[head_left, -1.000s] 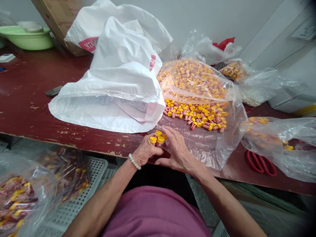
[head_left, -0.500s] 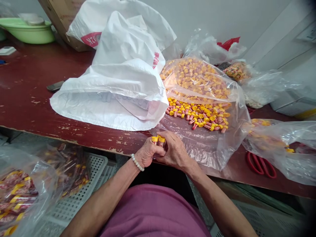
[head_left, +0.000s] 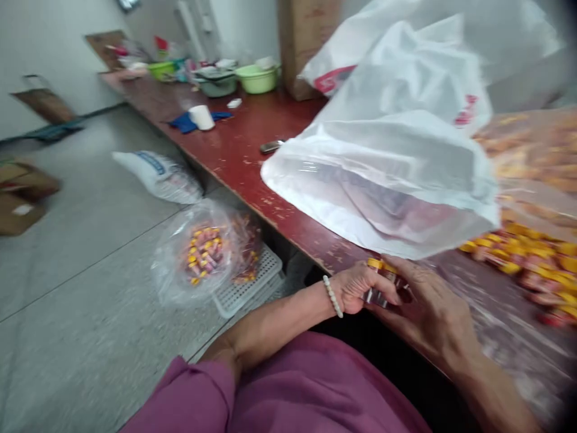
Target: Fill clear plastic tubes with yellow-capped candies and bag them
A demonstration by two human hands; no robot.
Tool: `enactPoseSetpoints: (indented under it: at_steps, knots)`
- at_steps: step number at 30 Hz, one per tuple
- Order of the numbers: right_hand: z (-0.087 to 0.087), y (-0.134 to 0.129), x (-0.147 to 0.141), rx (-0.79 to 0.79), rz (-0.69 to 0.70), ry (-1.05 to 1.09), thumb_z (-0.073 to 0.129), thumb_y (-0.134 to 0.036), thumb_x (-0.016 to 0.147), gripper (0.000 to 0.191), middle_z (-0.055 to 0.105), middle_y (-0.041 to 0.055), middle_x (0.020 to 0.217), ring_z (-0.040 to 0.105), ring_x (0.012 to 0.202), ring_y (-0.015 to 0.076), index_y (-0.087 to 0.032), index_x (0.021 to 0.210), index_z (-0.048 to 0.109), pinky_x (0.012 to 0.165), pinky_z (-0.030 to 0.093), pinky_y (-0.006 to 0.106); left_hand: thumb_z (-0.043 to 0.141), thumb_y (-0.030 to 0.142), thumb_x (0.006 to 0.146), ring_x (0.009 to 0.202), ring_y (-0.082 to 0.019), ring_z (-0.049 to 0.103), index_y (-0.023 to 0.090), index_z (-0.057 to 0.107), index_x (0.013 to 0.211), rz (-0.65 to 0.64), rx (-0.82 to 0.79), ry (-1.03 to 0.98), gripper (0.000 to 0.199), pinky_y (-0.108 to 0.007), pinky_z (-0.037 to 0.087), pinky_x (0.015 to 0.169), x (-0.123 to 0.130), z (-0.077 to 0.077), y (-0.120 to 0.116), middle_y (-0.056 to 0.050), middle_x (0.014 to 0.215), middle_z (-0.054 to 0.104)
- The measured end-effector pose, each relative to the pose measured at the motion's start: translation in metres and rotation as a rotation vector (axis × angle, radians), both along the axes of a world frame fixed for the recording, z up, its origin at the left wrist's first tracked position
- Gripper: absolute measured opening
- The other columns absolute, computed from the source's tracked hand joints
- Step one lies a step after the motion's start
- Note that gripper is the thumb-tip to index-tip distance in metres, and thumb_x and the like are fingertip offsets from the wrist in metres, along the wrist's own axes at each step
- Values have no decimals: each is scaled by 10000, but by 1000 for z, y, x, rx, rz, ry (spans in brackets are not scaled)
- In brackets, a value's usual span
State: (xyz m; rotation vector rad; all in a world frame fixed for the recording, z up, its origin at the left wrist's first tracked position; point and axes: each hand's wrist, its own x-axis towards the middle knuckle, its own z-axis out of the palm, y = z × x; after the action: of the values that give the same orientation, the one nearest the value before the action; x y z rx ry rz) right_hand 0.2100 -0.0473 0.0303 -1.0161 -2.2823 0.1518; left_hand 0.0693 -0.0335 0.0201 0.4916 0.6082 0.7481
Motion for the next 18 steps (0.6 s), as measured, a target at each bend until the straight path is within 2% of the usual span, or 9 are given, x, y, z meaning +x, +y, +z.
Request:
enactPoseSetpoints:
  at_steps: [2,5,8,13,18]
  knots:
    - [-4,7,-26,-28,114,18,608,-448,790,690,573,118,1203,565,1066,301,-268,1391,320,835,507,455,626,52,374,490,-98,502,119,564,519,109,9,26,172,-234,387,504,-28,-1,-4,1,543,583]
    - [-8,12,-69,-51,296,32,592,-353,818,694,490,121,1309,500,1162,292,-258,1416,254,908,474,465,610,42,384,492,-92,507,113,561,531,290,31,82,170,-219,369,495,-70,1,-15,14,532,565]
    - [-11,17,-103,-45,334,52,640,-295,777,752,493,138,1281,486,1153,304,-228,1411,241,919,451,492,581,49,399,480,-92,495,113,554,523,386,41,120,142,-220,356,485,-97,2,-21,16,513,553]
    - [-12,28,-127,-136,377,80,689,-246,711,829,490,141,1250,475,1144,313,-215,1398,226,900,442,507,557,41,415,495,-96,487,115,560,544,453,29,174,148,-229,353,491,-112,-1,-17,16,539,560]
    - [-5,30,-136,-205,436,23,693,-237,716,687,463,132,1281,455,1168,283,-214,1313,355,948,417,479,545,21,414,504,-89,473,116,541,526,493,46,199,147,-231,347,494,-119,-9,-17,28,539,528]
